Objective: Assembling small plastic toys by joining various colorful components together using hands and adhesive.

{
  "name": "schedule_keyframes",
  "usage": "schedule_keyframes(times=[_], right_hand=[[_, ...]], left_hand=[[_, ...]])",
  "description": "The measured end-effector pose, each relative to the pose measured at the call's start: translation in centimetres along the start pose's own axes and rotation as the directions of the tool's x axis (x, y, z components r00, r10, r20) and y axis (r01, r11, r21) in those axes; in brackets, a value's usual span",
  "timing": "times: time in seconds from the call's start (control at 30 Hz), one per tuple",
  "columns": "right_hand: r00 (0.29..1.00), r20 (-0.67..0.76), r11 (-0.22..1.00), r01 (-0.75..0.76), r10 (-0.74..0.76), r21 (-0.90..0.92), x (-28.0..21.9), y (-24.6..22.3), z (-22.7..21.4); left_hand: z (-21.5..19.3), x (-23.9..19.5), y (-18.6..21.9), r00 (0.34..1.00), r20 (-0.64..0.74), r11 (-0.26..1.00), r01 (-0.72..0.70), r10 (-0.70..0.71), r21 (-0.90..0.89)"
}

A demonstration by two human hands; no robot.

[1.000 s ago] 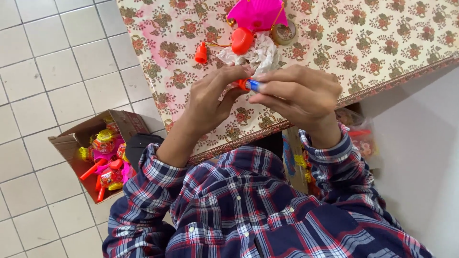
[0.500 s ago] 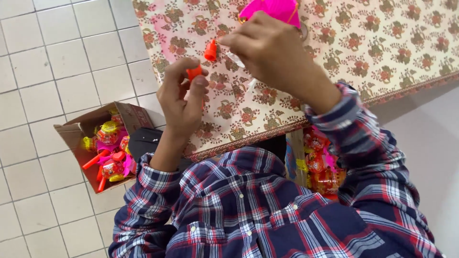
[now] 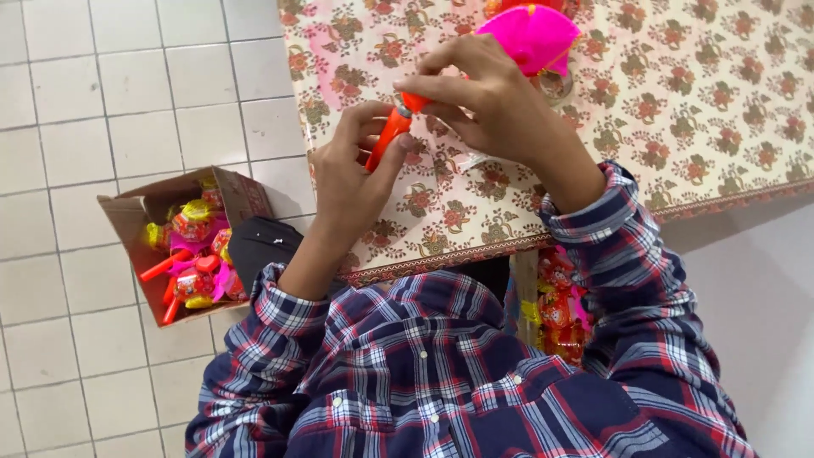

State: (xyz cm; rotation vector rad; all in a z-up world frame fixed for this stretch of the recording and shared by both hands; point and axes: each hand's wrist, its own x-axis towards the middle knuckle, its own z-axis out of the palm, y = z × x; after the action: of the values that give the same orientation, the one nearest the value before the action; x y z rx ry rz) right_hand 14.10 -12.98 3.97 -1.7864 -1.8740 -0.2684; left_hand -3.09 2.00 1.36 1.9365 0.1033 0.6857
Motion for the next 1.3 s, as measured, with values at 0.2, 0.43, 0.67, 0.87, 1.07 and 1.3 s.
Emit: schedule_keyframes(times=[0.2,0.43,0.67,0.87,1.07,1.3], right_hand=[[0.994,0.094,0.998,0.061,-0.062,0.019,0.0,-0.2,-0.3],[0.997,0.052,0.996,0.061,-0.064,0.062,-0.4,-0.2,-0.7],[0.997,0.074,0.99,0.02,-0.031,0.141,-0.6,-0.3,-1.2],[0.994,0.109,0.995,-0.015,0.005,0.096,-1.1,0.3,-1.0],[0.998,0.059,0.994,-0.007,0.0,0.114,-1.2,0.1,-1.0],[0.999,-0.005,0.978,0.042,-0.042,0.205,-0.6,-0.2,-0.9]], left_hand=[[0.2,-0.3,-1.4,1.0,0.002,0.991,0.004,-0.004,0.136],[-0.5,0.4,-0.1,0.988,0.12,0.995,0.1,-0.098,-0.017],[-0.5,0.4,-0.4,0.962,0.237,0.991,0.135,-0.135,0.013],[0.6,-0.5,-1.9,0.993,0.108,0.977,0.019,-0.043,0.211],[-0.4,0.2,-1.2,0.956,0.283,0.996,0.09,-0.081,-0.017],[-2.4,1.4,-1.5,0.844,0.535,0.837,0.304,-0.015,-0.456]])
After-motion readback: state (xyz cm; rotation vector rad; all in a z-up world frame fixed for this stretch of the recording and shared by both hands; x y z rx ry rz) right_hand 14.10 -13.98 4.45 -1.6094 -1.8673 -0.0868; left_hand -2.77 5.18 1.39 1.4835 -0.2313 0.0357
